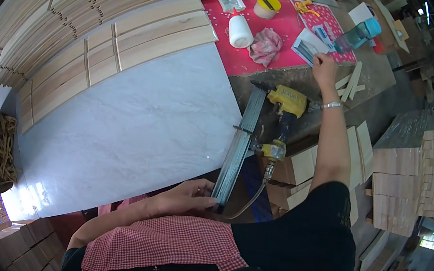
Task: Assemble wooden boxes by applying glue to the edges and using a pneumatic nail gun to secure the pieces.
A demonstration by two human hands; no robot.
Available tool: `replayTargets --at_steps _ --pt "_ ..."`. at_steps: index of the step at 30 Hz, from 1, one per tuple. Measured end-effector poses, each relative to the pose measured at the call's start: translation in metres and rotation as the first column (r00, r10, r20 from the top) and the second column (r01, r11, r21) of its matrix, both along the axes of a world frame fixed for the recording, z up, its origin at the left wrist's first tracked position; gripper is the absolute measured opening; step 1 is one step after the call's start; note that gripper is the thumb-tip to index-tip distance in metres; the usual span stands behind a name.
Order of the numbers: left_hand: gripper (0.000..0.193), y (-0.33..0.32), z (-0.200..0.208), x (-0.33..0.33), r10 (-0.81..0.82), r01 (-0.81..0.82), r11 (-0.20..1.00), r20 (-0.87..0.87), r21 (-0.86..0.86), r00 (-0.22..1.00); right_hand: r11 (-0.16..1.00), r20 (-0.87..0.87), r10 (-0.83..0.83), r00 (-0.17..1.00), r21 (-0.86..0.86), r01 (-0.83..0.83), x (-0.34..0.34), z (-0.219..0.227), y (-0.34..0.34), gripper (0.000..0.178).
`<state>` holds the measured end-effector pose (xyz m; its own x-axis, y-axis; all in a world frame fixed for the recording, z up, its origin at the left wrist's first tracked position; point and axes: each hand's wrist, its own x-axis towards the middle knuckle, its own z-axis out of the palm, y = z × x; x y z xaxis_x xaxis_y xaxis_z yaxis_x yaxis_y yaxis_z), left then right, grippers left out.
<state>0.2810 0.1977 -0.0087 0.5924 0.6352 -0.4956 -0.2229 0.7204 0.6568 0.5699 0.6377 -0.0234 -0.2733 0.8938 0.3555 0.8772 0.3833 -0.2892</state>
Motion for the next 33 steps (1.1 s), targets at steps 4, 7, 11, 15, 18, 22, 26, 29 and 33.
replayTargets --at_steps 4,7,11,15,18,22,26,29,33 --pt "0.05 0.006 0.004 -0.008 -0.065 0.065 0.998 -0.062 -0.004 0.996 0.982 0.369 -0.055 0.928 -0.147 0.117 0.005 -0.046 0.081 0.017" --pt "0.054 0.007 -0.008 -0.006 -0.094 0.095 0.995 -0.03 0.03 0.995 0.962 0.453 -0.081 0.888 -0.199 0.189 0.055 -0.067 0.137 0.017" --pt "0.059 0.005 -0.025 -0.004 -0.034 0.035 0.999 -0.018 0.013 0.999 0.963 0.42 0.002 0.908 -0.245 0.111 0.011 -0.053 0.107 0.016" --pt "0.062 0.005 -0.021 -0.002 -0.057 0.058 0.998 -0.013 0.008 0.998 0.956 0.331 -0.016 0.943 -0.272 0.112 0.01 -0.011 0.066 0.016" --pt "0.066 0.013 -0.008 -0.001 -0.1 0.099 0.995 -0.084 -0.022 0.991 0.915 0.175 -0.102 0.979 -0.371 0.161 0.021 -0.006 0.07 0.019" --pt "0.066 0.014 -0.01 0.003 -0.138 0.136 0.99 -0.092 -0.025 0.986 0.92 0.142 -0.136 0.981 -0.349 0.178 0.021 -0.006 0.073 0.022" --pt "0.067 0.015 -0.011 0.004 -0.147 0.146 0.989 -0.11 -0.023 0.983 0.933 0.052 -0.173 0.984 -0.312 0.18 0.023 -0.006 0.065 0.024" --pt "0.067 0.014 -0.01 0.006 -0.147 0.146 0.989 -0.125 -0.017 0.981 0.943 -0.028 -0.198 0.98 -0.277 0.182 0.023 -0.005 0.06 0.024" --pt "0.068 0.012 -0.006 0.01 -0.111 0.11 0.994 -0.106 -0.015 0.988 0.936 0.197 -0.158 0.968 -0.282 0.21 0.028 -0.007 0.059 0.023"
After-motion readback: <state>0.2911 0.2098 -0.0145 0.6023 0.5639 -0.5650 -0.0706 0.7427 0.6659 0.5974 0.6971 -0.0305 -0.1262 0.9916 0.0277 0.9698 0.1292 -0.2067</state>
